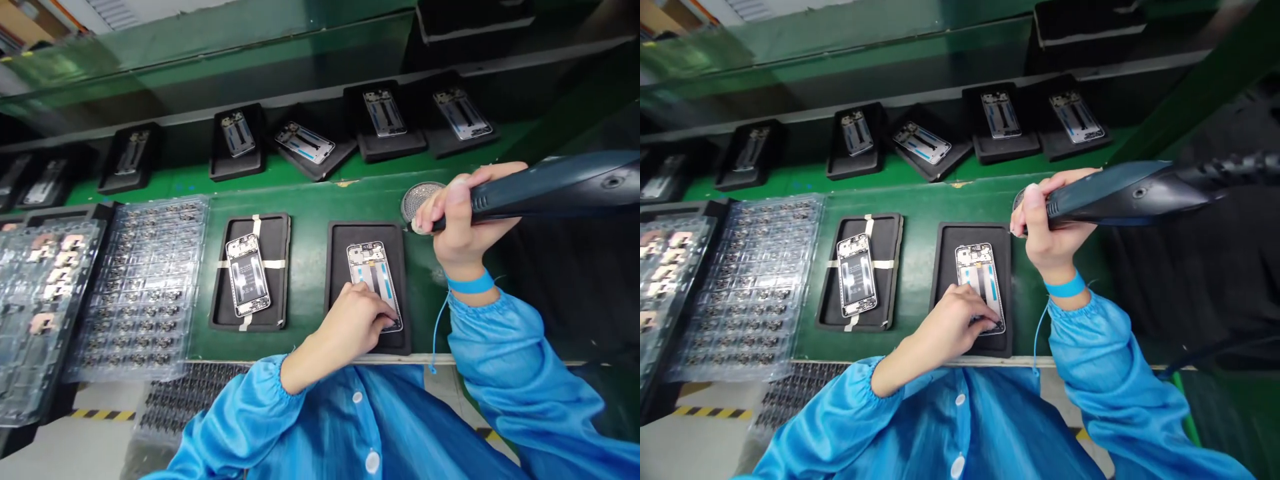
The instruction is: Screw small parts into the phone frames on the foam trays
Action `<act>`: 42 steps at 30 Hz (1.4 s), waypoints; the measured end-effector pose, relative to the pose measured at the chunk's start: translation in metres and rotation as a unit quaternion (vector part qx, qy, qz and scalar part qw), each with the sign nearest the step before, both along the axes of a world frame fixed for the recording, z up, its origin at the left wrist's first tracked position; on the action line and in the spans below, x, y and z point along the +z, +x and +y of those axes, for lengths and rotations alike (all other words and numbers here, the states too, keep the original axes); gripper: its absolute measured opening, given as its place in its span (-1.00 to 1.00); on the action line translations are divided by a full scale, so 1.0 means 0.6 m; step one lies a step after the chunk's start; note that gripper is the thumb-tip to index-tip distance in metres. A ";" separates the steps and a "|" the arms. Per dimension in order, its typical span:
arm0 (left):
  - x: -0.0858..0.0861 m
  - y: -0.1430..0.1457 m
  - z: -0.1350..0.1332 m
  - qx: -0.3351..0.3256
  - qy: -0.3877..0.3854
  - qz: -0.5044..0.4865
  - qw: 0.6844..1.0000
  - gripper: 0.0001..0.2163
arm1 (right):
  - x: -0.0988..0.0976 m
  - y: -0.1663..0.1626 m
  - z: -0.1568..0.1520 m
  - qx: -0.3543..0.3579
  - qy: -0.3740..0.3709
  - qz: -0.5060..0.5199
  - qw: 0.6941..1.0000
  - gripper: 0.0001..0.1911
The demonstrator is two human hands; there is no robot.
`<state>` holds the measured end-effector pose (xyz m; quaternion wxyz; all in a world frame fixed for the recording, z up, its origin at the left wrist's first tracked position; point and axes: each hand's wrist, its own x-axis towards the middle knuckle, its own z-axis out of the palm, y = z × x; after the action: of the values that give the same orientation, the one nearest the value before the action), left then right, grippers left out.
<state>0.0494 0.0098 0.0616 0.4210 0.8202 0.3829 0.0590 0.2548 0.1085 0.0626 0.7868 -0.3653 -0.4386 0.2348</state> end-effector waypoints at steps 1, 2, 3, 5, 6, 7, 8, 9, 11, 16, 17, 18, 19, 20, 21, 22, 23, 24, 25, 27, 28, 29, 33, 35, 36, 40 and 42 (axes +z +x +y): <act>-0.005 -0.004 -0.002 -0.003 0.000 0.004 1.000 -0.80 | 0.000 0.000 0.000 0.003 0.000 0.000 1.000 -0.45; -0.010 -0.007 -0.006 -0.004 0.000 0.007 1.000 -0.78 | -0.001 0.001 0.001 0.007 -0.001 0.000 1.000 -0.45; -0.013 -0.010 -0.010 -0.003 0.000 0.008 1.000 -0.77 | -0.001 0.001 0.001 0.011 -0.002 0.001 1.000 -0.46; -0.019 -0.011 -0.020 0.008 -0.001 0.007 1.000 -0.79 | -0.001 0.001 0.001 0.018 -0.003 -0.002 1.000 -0.46; -0.021 -0.010 -0.026 0.018 -0.003 0.007 1.000 -0.81 | -0.001 0.002 0.001 0.019 -0.002 -0.005 1.000 -0.47; -0.024 -0.009 -0.031 0.032 -0.004 0.006 0.999 -0.82 | 0.000 0.002 0.000 0.018 0.001 -0.008 1.000 -0.47; -0.025 -0.008 -0.036 0.048 -0.006 0.003 0.999 -0.83 | 0.001 0.002 0.000 0.016 0.002 -0.010 1.000 -0.46; -0.027 -0.007 -0.041 0.066 -0.010 0.000 0.998 -0.84 | 0.002 0.002 -0.001 0.015 0.000 -0.013 1.000 -0.45; -0.029 -0.005 -0.047 0.098 -0.022 -0.008 0.995 -0.83 | 0.004 0.003 -0.003 0.014 -0.009 -0.017 1.000 -0.42; -0.021 0.003 -0.046 0.124 -0.051 -0.008 0.991 -0.78 | 0.001 0.005 -0.005 0.003 -0.032 -0.026 0.999 -0.38; -0.018 0.005 -0.045 0.120 -0.055 -0.004 0.991 -0.76 | -0.002 0.006 -0.004 0.000 -0.033 -0.029 0.999 -0.37; -0.015 0.007 -0.043 0.114 -0.056 0.001 0.992 -0.75 | -0.005 0.007 -0.003 -0.003 -0.033 -0.032 0.999 -0.36; -0.013 0.009 -0.042 0.107 -0.055 0.005 0.993 -0.74 | -0.008 0.008 -0.002 -0.004 -0.034 -0.036 0.999 -0.36; -0.012 0.010 -0.040 0.100 -0.054 0.007 0.993 -0.72 | -0.010 0.009 -0.001 -0.005 -0.034 -0.040 0.999 -0.36; -0.012 0.011 -0.039 0.095 -0.051 0.008 0.994 -0.70 | -0.011 0.009 0.000 -0.005 -0.033 -0.042 0.999 -0.37; -0.013 0.010 -0.038 0.093 -0.050 0.006 0.994 -0.68 | -0.010 0.009 0.000 -0.004 -0.030 -0.044 0.999 -0.39; -0.015 0.009 -0.038 0.093 -0.048 0.003 0.994 -0.66 | -0.008 0.009 -0.001 -0.002 -0.027 -0.043 0.999 -0.40; -0.017 0.006 -0.038 0.095 -0.047 -0.003 0.994 -0.64 | -0.005 0.009 -0.002 0.001 -0.023 -0.042 0.999 -0.41; -0.021 0.003 -0.039 0.097 -0.045 -0.009 0.994 -0.62 | -0.002 0.008 -0.003 0.005 -0.021 -0.040 0.999 -0.41; -0.029 -0.004 -0.043 0.104 -0.028 -0.016 0.994 -0.59 | 0.004 0.007 -0.005 0.005 -0.024 -0.041 0.999 -0.42; -0.033 -0.007 -0.047 0.111 -0.008 -0.015 0.994 -0.58 | 0.006 0.005 -0.006 0.001 -0.029 -0.043 0.999 -0.41; -0.036 -0.011 -0.053 0.123 0.019 -0.010 0.992 -0.57 | 0.007 0.004 -0.006 -0.005 -0.034 -0.045 0.998 -0.40; -0.050 -0.021 -0.083 0.183 0.139 0.029 0.973 -0.53 | 0.007 0.001 -0.003 -0.027 -0.038 -0.041 0.998 -0.34; -0.057 -0.026 -0.094 0.182 0.169 0.033 0.968 -0.56 | 0.012 0.005 -0.003 -0.036 -0.028 -0.041 0.998 -0.34; -0.060 -0.030 -0.096 0.173 0.177 0.030 0.968 -0.58 | 0.017 0.010 -0.003 -0.041 -0.021 -0.043 0.998 -0.35; -0.072 -0.048 -0.071 0.136 0.188 0.008 0.973 -0.68 | 0.035 0.053 -0.005 -0.054 0.011 -0.054 0.997 -0.52; -0.076 -0.056 -0.043 0.132 0.190 0.001 0.973 -0.71 | 0.034 0.082 -0.001 -0.055 0.019 -0.055 0.997 -0.60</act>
<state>0.0158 -0.0160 0.0158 0.2452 0.8276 0.4699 0.1849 0.3042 0.1081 0.0829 0.7797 -0.3863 -0.4652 0.1625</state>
